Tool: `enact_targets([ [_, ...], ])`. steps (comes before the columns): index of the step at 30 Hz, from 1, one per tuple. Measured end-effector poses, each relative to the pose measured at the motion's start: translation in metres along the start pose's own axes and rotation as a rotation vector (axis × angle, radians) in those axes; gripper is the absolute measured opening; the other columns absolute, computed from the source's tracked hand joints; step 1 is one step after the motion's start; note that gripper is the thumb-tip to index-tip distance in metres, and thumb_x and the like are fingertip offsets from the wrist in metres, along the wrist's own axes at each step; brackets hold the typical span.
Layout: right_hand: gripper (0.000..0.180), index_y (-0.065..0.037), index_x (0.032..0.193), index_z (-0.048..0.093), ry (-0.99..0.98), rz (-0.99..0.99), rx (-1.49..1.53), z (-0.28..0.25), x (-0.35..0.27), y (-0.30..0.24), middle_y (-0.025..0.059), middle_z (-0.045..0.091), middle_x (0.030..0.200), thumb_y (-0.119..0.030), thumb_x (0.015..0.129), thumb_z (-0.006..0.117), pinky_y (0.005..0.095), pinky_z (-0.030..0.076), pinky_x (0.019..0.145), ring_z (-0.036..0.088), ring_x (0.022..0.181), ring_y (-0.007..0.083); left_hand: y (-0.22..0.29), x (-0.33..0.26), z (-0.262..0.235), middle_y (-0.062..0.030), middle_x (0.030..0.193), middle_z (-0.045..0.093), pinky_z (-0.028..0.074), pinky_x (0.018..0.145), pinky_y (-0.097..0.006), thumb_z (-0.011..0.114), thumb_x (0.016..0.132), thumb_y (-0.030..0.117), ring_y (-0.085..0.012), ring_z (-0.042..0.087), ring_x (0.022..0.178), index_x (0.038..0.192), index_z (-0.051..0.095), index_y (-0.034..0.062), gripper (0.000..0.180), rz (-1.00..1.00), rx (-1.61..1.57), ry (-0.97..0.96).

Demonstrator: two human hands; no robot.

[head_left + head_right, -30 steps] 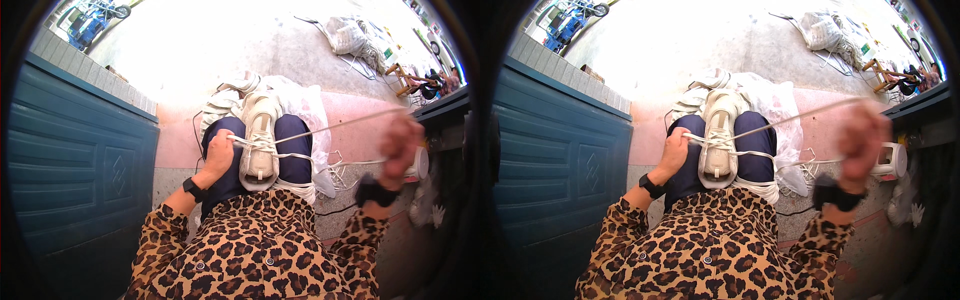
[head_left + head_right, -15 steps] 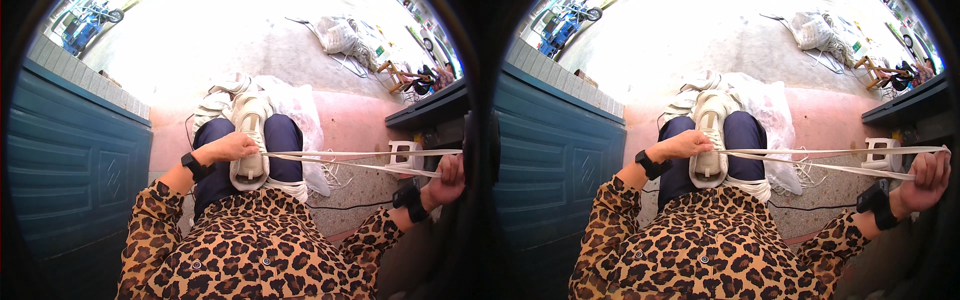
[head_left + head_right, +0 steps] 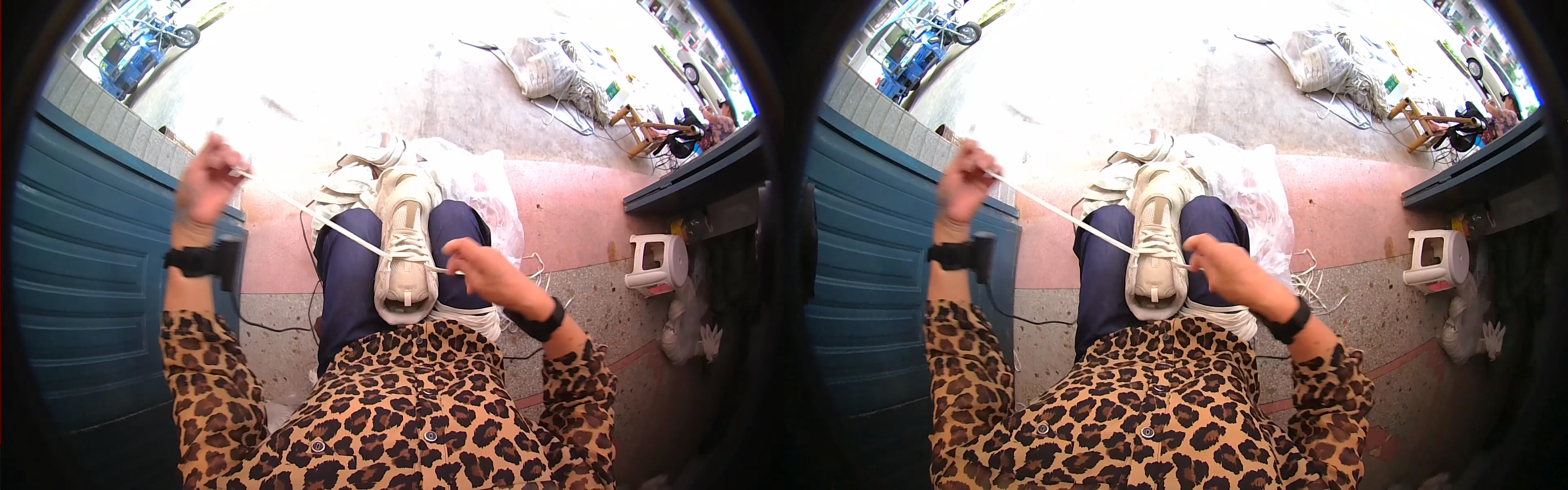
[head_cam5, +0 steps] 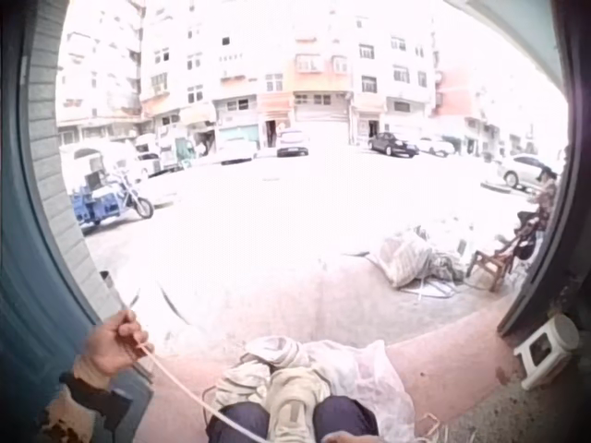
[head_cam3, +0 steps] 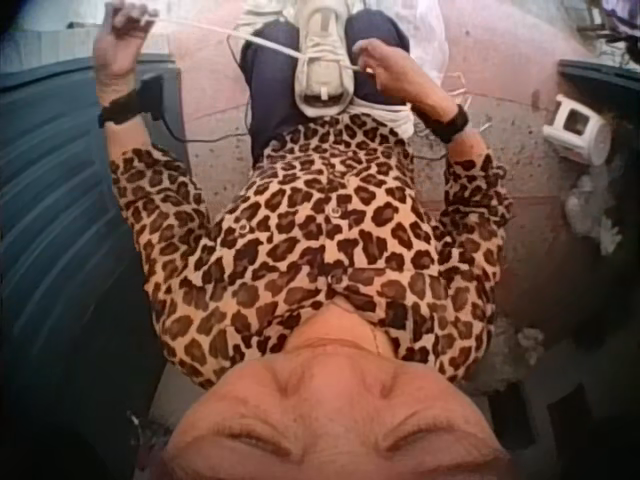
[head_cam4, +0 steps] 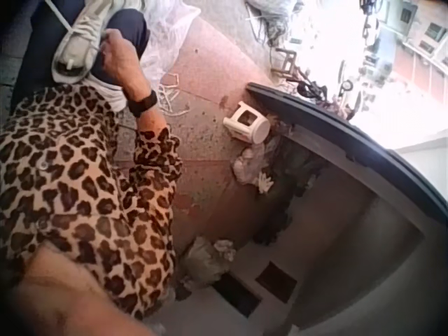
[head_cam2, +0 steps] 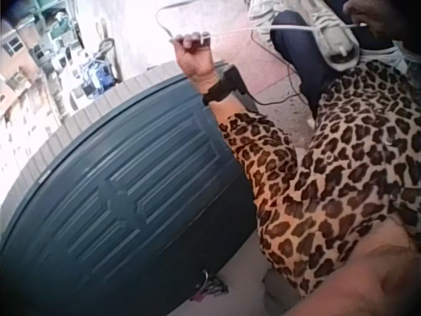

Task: Manually threading and tightening shoelaces on footwear.

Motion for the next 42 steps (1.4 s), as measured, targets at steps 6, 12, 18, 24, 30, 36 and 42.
enact_targets([
  [6, 0.027, -0.002, 0.111, 0.045, 0.007, -0.065, -0.271, 0.034, 0.025, -0.029, 0.0239, 0.06, 0.085, -0.008, 0.084, 0.044, 0.0454, 0.046, 0.068, 0.058, 0.079, 0.0396, 0.142, -0.026, -0.134, 0.0, 0.06, 0.037, 0.037, 0.058, -0.025, 0.045, 0.093, 0.014, -0.0118, 0.038, 0.058, 0.087, 0.051, 0.0021, 0.014, 0.284, -0.213, 0.249],
  [12, 0.019, 0.002, 0.102, 0.046, 0.094, -0.055, -0.218, 0.026, 0.027, 0.006, 0.0222, 0.059, 0.077, -0.003, 0.083, 0.043, 0.0454, 0.044, 0.064, 0.057, 0.072, 0.0395, -0.004, -0.033, -0.081, 0.0023, 0.06, 0.04, 0.033, 0.046, -0.019, 0.045, 0.087, 0.006, -0.0064, 0.037, 0.051, 0.114, 0.044, -0.0059, 0.03, -0.005, 0.509, 0.231],
  [18, 0.015, 0.001, 0.095, 0.05, 0.117, 0.025, -0.221, 0.014, 0.023, 0.002, 0.0213, 0.06, 0.076, -0.007, 0.085, 0.043, 0.0449, 0.045, 0.066, 0.058, 0.072, 0.0384, -0.159, -0.058, 0.054, -0.0009, 0.07, 0.058, 0.044, 0.06, -0.023, 0.056, 0.084, 0.012, -0.0077, 0.053, 0.065, 0.085, 0.061, 0.0008, 0.012, -0.126, 1.01, -0.251],
  [24, 0.017, -0.001, 0.098, 0.049, 0.216, 0.2, -0.296, 0.017, 0.018, 0.012, 0.0218, 0.06, 0.074, -0.012, 0.087, 0.041, 0.0457, 0.045, 0.066, 0.058, 0.071, 0.0392, -0.19, -0.06, 0.113, -0.0104, 0.08, 0.061, 0.043, 0.068, -0.035, 0.058, 0.077, 0.007, -0.0261, 0.057, 0.084, 0.089, 0.06, 0.0028, 0.013, 0.422, 1.448, -0.391],
  [30, 0.02, 0.0, 0.103, 0.049, 0.298, 0.07, -0.029, 0.015, 0.013, 0.028, 0.0193, 0.06, 0.074, -0.008, 0.086, 0.044, 0.0413, 0.046, 0.064, 0.058, 0.071, 0.0359, -0.196, -0.085, 0.123, -0.0082, 0.083, 0.06, 0.042, 0.069, -0.036, 0.055, 0.075, 0.003, -0.026, 0.054, 0.091, 0.089, 0.055, 0.0035, 0.015, 0.531, 1.638, -0.52],
  [36, 0.014, -0.001, 0.093, 0.06, 0.266, 0.032, 0.068, 0.024, 0.014, 0.021, 0.0142, 0.058, 0.076, -0.009, 0.083, 0.052, 0.0368, 0.045, 0.067, 0.057, 0.074, 0.0297, -0.193, -0.075, 0.11, -0.0093, 0.087, 0.061, 0.042, 0.07, -0.036, 0.058, 0.076, 0.003, -0.0273, 0.054, 0.089, 0.089, 0.058, 0.002, 0.014, 0.458, 1.336, -0.476],
  [42, 0.012, -0.002, 0.073, 0.062, 0.276, -0.052, -0.37, 0.045, 0.024, -0.004, 0.0136, 0.057, 0.074, -0.012, 0.076, 0.057, 0.0379, 0.046, 0.068, 0.056, 0.077, 0.0297, -0.178, -0.073, 0.106, -0.0112, 0.075, 0.06, 0.044, 0.067, -0.034, 0.06, 0.078, 0.006, -0.0264, 0.055, 0.076, 0.084, 0.061, -0.0006, 0.009, 0.325, 1.362, -0.267],
])
Point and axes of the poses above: each hand's wrist, its own x-axis towards the middle knuckle, its own z-axis out of the palm, y = z × x, the point moved 6 cm from there along x, towards the middle knuckle
